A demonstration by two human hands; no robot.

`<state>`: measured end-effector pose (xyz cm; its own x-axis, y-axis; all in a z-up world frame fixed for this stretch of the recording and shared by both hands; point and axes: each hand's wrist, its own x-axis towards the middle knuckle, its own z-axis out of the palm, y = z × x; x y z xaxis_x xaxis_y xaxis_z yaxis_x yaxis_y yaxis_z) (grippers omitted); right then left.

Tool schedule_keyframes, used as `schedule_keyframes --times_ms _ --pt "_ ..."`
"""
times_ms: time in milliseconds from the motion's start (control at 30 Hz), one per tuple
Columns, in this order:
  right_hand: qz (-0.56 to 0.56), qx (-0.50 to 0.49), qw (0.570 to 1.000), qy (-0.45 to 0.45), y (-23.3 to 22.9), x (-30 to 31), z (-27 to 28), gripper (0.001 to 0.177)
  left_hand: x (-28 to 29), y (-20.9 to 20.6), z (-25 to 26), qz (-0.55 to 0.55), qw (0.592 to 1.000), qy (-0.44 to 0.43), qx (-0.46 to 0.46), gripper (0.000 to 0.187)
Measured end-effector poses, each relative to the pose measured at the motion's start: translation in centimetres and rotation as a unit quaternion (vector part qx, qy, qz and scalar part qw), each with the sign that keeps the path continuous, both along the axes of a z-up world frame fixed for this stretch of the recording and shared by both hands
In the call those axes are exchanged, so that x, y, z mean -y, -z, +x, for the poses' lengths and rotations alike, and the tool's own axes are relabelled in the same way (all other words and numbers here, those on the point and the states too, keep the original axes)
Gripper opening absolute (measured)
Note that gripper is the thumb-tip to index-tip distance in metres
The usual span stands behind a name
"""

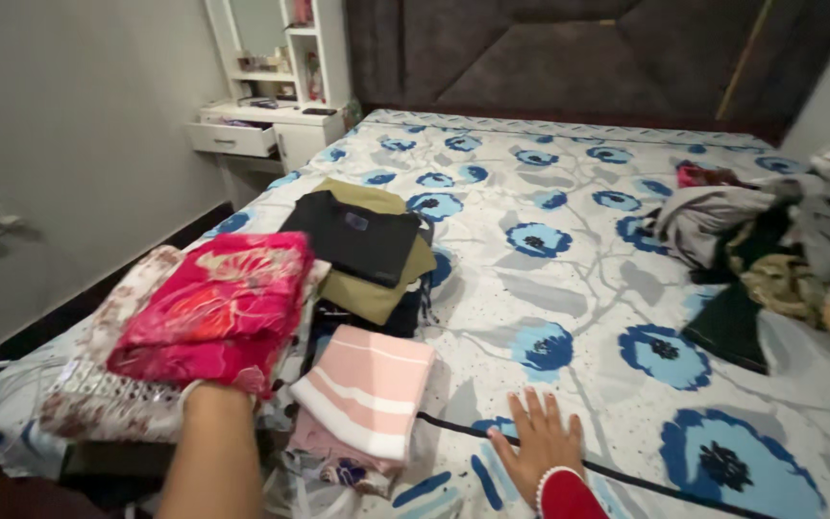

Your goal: The person folds a red floral garment and a green garment on a bed, smoothing the fabric by hand.

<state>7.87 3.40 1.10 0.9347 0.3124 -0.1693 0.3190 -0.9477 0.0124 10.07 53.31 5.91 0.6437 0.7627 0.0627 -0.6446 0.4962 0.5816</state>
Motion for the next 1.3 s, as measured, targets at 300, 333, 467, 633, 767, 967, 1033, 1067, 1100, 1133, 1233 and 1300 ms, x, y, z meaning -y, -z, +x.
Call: schedule_keyframes --times_ms 300,333,467,633,767,967,1033,1067,1100,1133,1233,1300 --pt "-0.031 0.042 0.999 0.005 0.9 -0.2 1.0 0.077 -2.6 -1.9 -2.3 0.021 0.999 -0.033 -0.017 0.049" --pt "-0.032 0.031 0.999 0.005 0.8 -0.2 1.2 0.077 -2.7 -2.1 -2.4 0.021 0.999 -0.036 -0.018 0.049" --pt "-0.022 0.011 1.0 0.018 0.4 -0.3 1.2 0.077 -2.2 -1.9 -3.3 0.014 0.998 -0.051 -0.028 0.05" --pt "-0.026 0.03 0.999 0.013 -0.1 -0.1 0.5 0.077 -4.1 -1.0 -8.0 -0.007 0.993 -0.092 -0.068 0.051" --pt "-0.019 0.015 1.0 0.006 0.1 0.2 0.5 0.076 -3.6 0.6 -8.8 -0.02 0.984 -0.132 -0.114 0.052" --pt "-0.016 0.003 1.0 -0.012 1.5 1.4 0.5 0.078 8.2 5.6 -0.1 -0.025 0.965 -0.144 -0.218 0.054" --pt "0.0 0.042 0.999 -0.031 2.7 2.3 -0.1 0.077 14.4 7.2 2.8 -0.003 0.956 -0.115 -0.269 0.054" --pt "0.016 0.081 0.995 -0.049 3.0 3.3 -0.2 0.076 17.9 8.1 4.1 0.017 0.952 -0.091 -0.293 0.054" --pt "0.015 0.081 0.996 -0.043 3.1 4.3 -0.3 0.076 22.4 9.3 5.3 0.067 0.944 -0.057 -0.317 0.055" --pt "0.031 0.058 0.996 -0.053 3.1 5.2 -0.6 0.075 26.5 11.1 5.6 0.238 0.92 -0.045 -0.308 0.058" --pt "0.039 0.037 0.998 -0.039 2.5 8.7 -0.8 0.073 39.4 13.9 6.1 0.179 0.842 0.168 -0.481 0.065" --pt "0.034 0.039 0.999 -0.016 2.3 12.3 0.0 0.072 48.2 14.7 4.5 0.323 0.743 0.243 -0.533 0.075"
